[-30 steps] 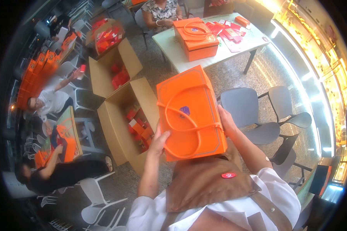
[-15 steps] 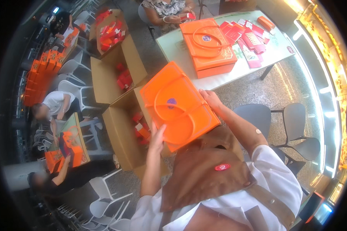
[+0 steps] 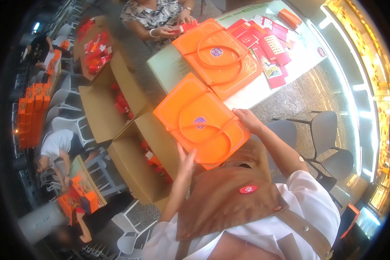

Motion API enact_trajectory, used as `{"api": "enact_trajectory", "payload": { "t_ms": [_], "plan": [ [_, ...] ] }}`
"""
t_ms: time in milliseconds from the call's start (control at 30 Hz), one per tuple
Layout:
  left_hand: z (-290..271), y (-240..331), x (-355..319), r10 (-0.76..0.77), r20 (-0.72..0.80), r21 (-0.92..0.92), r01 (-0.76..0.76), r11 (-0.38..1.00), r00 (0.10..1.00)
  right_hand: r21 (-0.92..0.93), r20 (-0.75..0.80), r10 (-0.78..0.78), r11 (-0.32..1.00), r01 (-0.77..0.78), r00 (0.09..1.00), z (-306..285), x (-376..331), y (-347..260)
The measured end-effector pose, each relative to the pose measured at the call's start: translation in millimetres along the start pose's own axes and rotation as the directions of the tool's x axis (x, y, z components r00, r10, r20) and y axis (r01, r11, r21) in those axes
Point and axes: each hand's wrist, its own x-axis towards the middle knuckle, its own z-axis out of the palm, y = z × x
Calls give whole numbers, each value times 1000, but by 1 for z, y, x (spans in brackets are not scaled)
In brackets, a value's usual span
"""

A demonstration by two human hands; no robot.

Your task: The person unpacks orange gift boxes from a cardboard carton, places them on a table, and folds red paper inserts into small boxes. The person then places the folded inserts into the orange boxes and closes them.

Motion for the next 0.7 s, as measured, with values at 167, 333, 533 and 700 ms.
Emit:
{"api": "enact_trajectory", "payload": {
  "t_ms": [167,333,533,700],
  "plan": [
    [-17,66,51,3,-21,218,2,976,1000,-472,-160,-258,868,155,953,-38,-2,-100],
    [23,158,105,361,-29,614,-269,742,932,-857,-162,-800,404,319,577,-88,58,-188],
    [154,178,194,322,613,714,-680,167,722,-887,59,-684,298,352,728,-120,122,-231],
    [211,150,209,318,609,790,-591,-162,727,-740,-242,-676,593,319,696,-142,135,-218]
  ]
}}
